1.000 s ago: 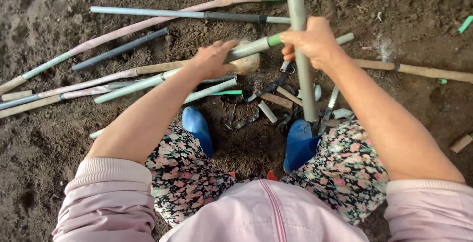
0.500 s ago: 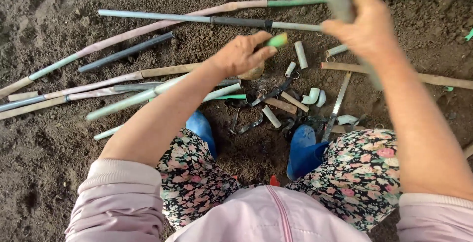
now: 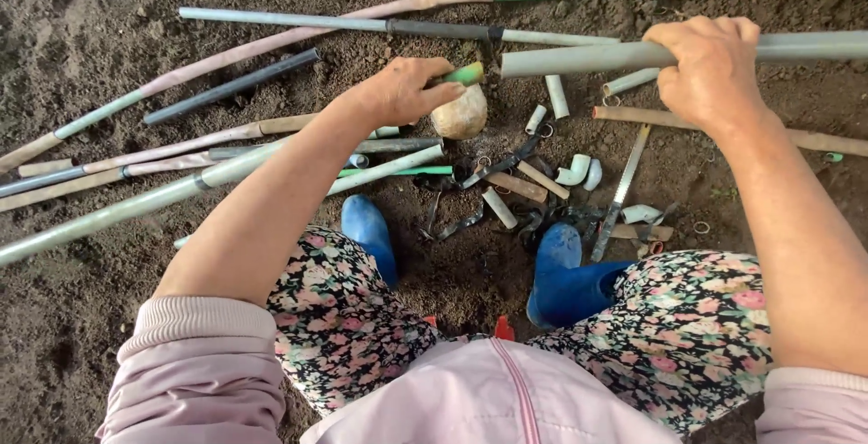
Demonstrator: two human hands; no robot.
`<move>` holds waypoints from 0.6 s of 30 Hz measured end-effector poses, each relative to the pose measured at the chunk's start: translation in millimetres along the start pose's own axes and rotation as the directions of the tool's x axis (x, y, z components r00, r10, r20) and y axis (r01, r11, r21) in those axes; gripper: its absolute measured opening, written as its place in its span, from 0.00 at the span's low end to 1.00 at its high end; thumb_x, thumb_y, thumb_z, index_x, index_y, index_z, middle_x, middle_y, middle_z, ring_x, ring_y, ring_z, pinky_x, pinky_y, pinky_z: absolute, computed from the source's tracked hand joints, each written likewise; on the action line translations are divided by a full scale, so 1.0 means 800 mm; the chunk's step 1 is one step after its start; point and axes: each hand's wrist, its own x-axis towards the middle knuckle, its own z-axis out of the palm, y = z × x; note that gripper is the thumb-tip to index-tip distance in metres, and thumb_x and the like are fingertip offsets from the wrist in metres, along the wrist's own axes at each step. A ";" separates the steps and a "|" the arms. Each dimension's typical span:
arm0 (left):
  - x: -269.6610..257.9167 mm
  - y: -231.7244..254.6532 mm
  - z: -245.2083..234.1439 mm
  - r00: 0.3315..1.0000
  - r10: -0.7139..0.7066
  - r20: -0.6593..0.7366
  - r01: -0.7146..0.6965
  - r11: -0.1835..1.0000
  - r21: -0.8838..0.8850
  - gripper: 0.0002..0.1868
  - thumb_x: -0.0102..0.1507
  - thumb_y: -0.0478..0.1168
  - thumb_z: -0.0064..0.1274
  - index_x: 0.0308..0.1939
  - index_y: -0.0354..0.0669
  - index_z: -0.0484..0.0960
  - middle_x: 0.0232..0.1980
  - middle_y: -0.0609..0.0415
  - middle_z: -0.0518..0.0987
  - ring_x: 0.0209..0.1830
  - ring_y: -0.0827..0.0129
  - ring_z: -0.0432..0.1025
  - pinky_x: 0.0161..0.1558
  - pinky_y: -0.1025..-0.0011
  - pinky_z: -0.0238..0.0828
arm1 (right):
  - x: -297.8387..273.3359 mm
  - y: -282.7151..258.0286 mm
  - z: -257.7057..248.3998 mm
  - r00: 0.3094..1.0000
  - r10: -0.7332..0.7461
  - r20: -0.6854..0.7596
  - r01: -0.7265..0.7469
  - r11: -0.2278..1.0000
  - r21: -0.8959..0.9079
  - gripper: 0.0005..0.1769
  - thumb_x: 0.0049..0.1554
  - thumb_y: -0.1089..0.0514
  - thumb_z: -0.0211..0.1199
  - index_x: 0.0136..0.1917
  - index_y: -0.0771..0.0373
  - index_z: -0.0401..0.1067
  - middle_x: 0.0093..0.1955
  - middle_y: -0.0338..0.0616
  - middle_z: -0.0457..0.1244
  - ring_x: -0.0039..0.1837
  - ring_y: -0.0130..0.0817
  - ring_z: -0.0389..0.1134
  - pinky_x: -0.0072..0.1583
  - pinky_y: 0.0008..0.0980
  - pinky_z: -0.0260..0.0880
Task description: The person sits on a small red stool on the ground and assembles PVC pipes. They insert a smaller green pipe into a larger white pipe, then wrap the joint with black tape. They also use a wooden stick to tap the pipe assembly.
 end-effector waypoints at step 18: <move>0.007 -0.002 0.016 0.987 0.122 0.101 -0.127 0.991 0.046 0.20 0.64 0.53 0.39 0.51 0.45 0.75 0.37 0.51 0.80 0.30 0.67 0.74 0.41 0.64 0.73 | 0.007 0.002 0.012 0.983 -0.130 -0.130 0.116 0.987 -0.112 0.19 0.60 0.73 0.61 0.57 0.51 0.78 0.46 0.34 0.66 0.55 0.33 0.61 0.71 0.37 0.44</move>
